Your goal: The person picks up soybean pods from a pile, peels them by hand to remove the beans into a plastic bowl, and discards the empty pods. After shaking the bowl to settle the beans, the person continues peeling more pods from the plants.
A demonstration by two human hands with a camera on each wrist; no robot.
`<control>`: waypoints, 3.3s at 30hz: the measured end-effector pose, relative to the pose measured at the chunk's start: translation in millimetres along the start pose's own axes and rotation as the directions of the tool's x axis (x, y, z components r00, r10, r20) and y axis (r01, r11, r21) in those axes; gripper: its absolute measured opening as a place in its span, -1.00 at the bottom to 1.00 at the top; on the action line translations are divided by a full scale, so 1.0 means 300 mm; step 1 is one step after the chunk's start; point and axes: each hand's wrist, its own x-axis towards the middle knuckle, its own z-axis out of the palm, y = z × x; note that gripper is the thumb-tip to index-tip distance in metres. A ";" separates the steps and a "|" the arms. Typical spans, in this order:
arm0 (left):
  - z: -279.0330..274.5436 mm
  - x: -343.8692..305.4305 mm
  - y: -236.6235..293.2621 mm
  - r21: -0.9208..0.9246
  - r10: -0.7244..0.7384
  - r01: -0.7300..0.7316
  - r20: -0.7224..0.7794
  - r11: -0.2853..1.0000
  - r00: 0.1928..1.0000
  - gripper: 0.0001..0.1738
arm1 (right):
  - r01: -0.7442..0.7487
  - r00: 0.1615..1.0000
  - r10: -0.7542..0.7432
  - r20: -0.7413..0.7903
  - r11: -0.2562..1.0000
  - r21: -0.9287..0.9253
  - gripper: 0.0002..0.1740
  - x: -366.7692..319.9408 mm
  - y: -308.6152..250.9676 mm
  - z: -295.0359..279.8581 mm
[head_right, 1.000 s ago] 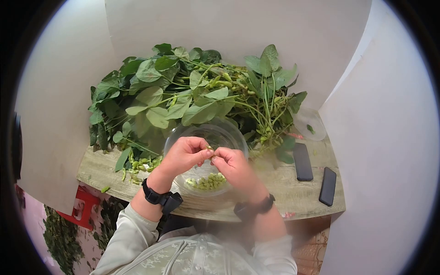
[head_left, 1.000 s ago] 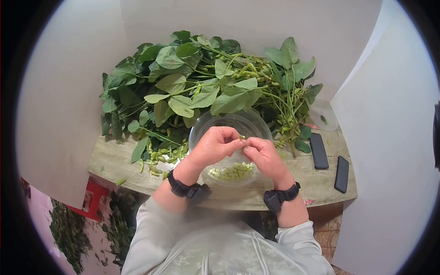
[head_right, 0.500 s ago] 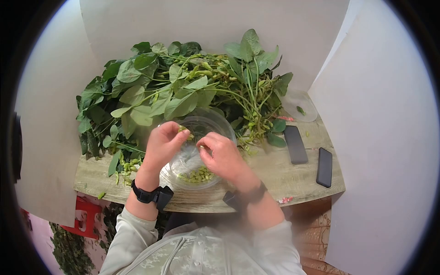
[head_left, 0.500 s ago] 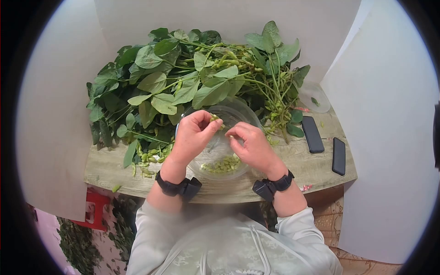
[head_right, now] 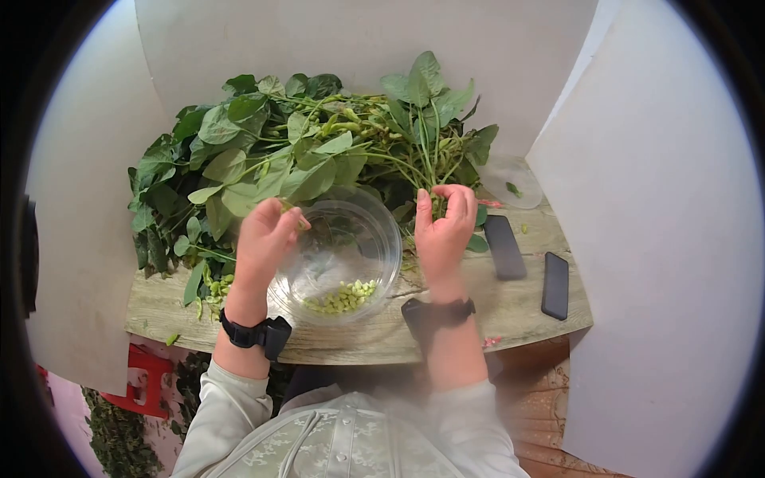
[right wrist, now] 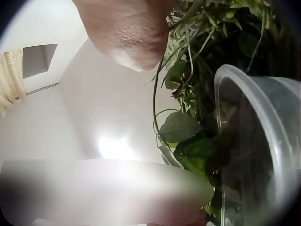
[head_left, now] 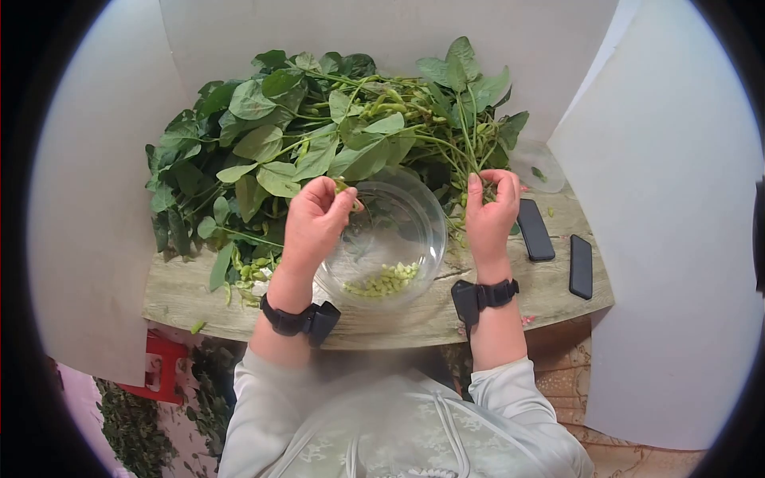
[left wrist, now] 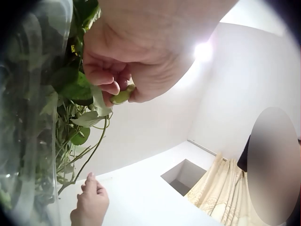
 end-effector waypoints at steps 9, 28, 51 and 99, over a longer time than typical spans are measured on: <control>-0.128 -0.059 0.084 0.103 0.155 -0.133 -0.248 0.986 0.956 -0.72 | -0.079 0.981 0.139 0.134 0.923 -0.376 -0.66 -0.062 0.178 0.046; 0.024 -0.224 0.067 0.249 0.271 -0.234 -0.123 0.940 0.955 -0.72 | -0.303 0.913 0.344 -0.219 0.932 0.199 -0.61 -0.005 0.182 -0.039; 0.620 -0.154 -0.076 0.652 0.125 -0.212 0.178 0.728 0.976 -0.57 | -0.316 0.941 0.296 0.167 0.942 0.113 -0.55 0.052 0.056 -0.164; 0.425 -0.225 -0.039 -0.170 -0.230 0.270 0.221 0.948 0.948 -0.77 | -0.020 0.948 -0.004 0.319 0.997 0.071 -0.69 0.006 -0.053 -0.251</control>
